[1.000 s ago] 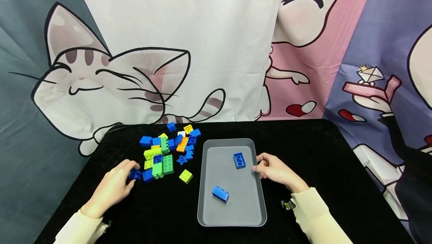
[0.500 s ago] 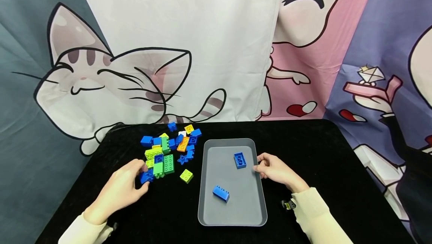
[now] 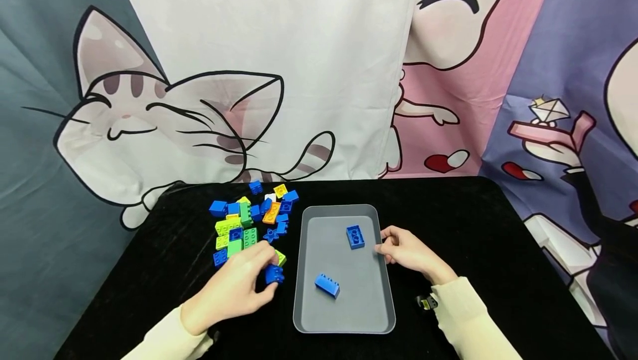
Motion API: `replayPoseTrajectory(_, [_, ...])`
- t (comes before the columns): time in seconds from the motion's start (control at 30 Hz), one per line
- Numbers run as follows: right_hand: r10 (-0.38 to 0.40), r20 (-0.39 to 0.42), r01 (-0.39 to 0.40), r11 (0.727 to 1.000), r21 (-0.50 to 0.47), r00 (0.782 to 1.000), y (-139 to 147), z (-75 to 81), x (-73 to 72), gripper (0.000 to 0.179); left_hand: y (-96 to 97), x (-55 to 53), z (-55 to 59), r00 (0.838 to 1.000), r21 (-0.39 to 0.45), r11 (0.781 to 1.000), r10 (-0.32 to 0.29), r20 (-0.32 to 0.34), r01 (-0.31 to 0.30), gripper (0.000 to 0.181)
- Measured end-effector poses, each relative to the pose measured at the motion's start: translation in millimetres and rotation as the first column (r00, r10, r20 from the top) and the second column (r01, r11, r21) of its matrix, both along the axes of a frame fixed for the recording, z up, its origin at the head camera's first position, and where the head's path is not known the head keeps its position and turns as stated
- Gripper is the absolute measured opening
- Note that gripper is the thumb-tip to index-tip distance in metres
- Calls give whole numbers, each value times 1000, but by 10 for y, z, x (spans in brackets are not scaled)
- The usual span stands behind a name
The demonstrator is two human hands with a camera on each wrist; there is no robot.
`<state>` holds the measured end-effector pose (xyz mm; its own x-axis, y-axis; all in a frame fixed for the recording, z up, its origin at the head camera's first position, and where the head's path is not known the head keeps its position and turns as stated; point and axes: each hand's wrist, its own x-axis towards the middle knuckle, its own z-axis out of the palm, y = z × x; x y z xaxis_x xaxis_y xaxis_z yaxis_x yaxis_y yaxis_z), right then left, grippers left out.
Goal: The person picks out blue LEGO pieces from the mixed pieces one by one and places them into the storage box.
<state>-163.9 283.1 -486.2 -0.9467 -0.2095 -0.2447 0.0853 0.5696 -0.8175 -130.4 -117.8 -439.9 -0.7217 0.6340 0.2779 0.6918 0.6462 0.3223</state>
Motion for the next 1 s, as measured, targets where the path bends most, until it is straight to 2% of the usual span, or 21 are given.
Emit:
replayPoseTrajectory(0.1, [0, 5, 0, 1000, -3, 1000, -6, 12, 3, 34, 177, 28, -2, 997, 5, 997, -75, 19, 75, 28])
replayPoseTrajectory(0.23, [10, 4, -10, 1000, -9, 1000, -20, 38, 7, 33, 368, 58, -20, 987, -4, 987, -162, 12, 162, 26])
replayPoseTrajectory(0.47, [15, 4, -15, 1000, -15, 1000, -6, 25, 3, 31, 618, 133, -89, 963, -46, 963, -267, -24, 265, 30])
replayPoseTrajectory(0.57, [27, -6, -27, 1000, -16, 1000, 9, 13, -3, 32, 672, 167, -113, 959, -74, 958, -280, -34, 277, 47])
replayPoseTrajectory(0.73, [22, -6, -22, 1000, -12, 1000, 12, 2, -5, 33, 672, 206, -142, 967, -110, 963, -251, -33, 246, 77])
replayPoseTrajectory(1.0, [3, 1, -3, 1000, 1, 1000, -10, 24, 10, 32, 605, 211, -160, 974, -127, 967, -224, -24, 219, 86])
